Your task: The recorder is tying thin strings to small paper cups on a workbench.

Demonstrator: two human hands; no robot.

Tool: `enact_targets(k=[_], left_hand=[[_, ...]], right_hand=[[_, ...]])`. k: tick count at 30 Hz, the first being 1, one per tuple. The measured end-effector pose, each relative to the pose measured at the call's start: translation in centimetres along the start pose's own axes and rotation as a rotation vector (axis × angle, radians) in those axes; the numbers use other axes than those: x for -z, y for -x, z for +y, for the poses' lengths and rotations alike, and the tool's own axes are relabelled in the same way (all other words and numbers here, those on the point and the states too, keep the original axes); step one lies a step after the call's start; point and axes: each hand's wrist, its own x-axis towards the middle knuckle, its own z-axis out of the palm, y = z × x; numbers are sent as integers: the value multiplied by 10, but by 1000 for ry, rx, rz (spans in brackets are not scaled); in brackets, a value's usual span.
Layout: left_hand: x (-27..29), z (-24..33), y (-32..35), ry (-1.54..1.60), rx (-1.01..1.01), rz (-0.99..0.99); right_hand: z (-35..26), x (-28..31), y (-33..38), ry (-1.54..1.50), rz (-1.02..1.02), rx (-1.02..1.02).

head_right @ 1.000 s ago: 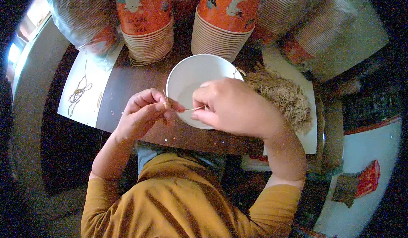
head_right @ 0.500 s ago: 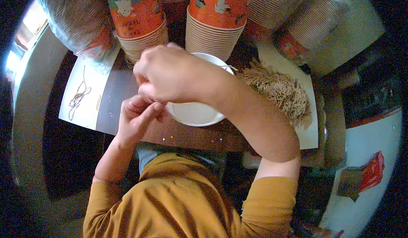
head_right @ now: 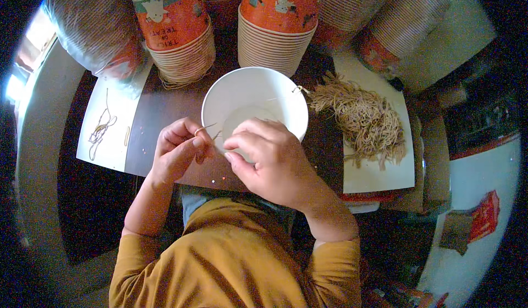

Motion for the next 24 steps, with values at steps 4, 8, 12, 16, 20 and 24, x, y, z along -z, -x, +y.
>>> enact_targets(k=[4,8,12,16,20,24], left_hand=[[-3,4,-2,-25,69,-3],[-3,5,-1,-13,64,-21],[-4,2,2,-48,40,-10],[-13,3,11,-168,-57,82],[-35,10,20,-795,-213,241],[-30,-7,24,-936,-532,337]], right_hand=[[6,-3,-10,46,-16,73],[23,-11,-14,-80,-73,92],[23,-11,-13,-24,-139,121],[-5,-16,0,333,78,122],[-33,-29,23,435,141,60],[-37,-53,35,353,179,-62]])
